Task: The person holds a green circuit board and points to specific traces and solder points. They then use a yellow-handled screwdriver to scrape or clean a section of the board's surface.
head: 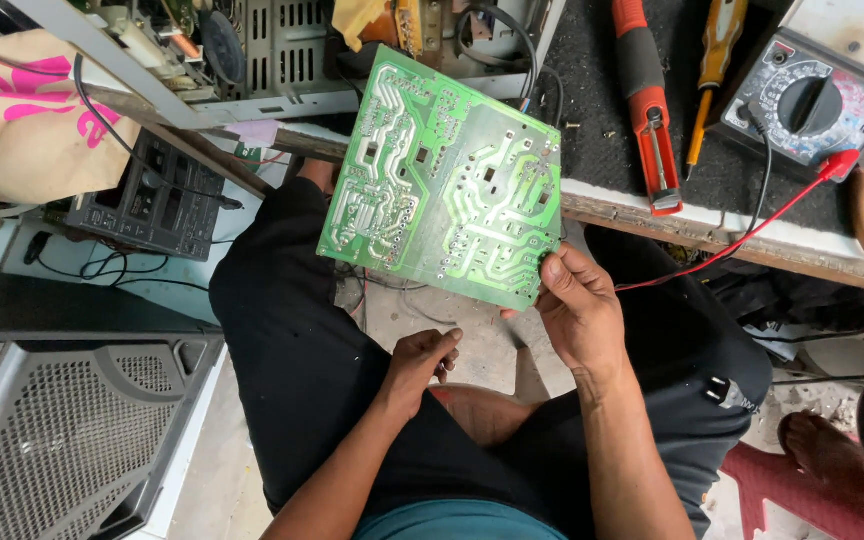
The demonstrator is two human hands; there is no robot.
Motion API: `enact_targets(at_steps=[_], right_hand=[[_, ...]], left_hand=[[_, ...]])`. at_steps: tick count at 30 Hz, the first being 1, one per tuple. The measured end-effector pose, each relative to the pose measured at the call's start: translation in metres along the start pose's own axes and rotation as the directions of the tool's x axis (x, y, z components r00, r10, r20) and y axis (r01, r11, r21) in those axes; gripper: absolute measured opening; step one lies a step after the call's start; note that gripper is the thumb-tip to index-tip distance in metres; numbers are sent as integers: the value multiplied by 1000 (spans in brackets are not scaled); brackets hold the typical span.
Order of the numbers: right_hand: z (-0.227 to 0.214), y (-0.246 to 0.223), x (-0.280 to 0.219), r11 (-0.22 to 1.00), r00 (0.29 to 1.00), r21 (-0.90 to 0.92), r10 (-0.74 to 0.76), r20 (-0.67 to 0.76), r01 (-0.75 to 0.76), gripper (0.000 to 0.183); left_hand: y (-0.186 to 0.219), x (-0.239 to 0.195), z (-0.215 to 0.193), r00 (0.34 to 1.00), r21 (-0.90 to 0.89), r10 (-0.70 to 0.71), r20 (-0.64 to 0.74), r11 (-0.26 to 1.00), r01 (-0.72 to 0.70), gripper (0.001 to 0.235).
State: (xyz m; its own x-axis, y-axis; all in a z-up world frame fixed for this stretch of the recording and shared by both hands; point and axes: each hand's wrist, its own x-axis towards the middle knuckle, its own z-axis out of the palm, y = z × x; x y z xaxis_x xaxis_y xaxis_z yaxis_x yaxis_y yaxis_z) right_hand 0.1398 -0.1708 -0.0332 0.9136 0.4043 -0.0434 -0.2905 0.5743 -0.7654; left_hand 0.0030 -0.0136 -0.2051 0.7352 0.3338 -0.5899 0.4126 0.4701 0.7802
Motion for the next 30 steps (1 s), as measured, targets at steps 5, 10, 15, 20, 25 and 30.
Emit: enact_targets(at_steps=[5, 10, 15, 20, 25, 30], right_hand=[[3, 1, -1, 1000, 1000, 21, -12, 0, 12, 19], [2, 2, 0, 1000, 1000, 26, -13, -7, 13, 18], [1, 3, 0, 999, 1000, 39, -17, -7, 17, 18], [1, 3, 0, 999, 1000, 36, -15, -8, 15, 18], [1, 2, 0, 999, 1000, 36, -11, -12, 11, 19], [0, 3, 0, 999, 1000, 34, -13, -3, 13, 19]], left_hand=[[-19, 9, -3, 999, 152, 24, 45, 988, -31, 34], [-19, 11, -5, 997, 157, 51, 63, 986, -60, 31], [2, -4, 3, 996, 99, 51, 77, 993, -59, 31], [10, -6, 6, 996, 90, 52, 72, 994, -59, 32], [-3, 2, 3, 998, 23, 35, 55, 999, -36, 33], [-12, 6, -1, 995, 20, 39, 87, 999, -41, 31]])
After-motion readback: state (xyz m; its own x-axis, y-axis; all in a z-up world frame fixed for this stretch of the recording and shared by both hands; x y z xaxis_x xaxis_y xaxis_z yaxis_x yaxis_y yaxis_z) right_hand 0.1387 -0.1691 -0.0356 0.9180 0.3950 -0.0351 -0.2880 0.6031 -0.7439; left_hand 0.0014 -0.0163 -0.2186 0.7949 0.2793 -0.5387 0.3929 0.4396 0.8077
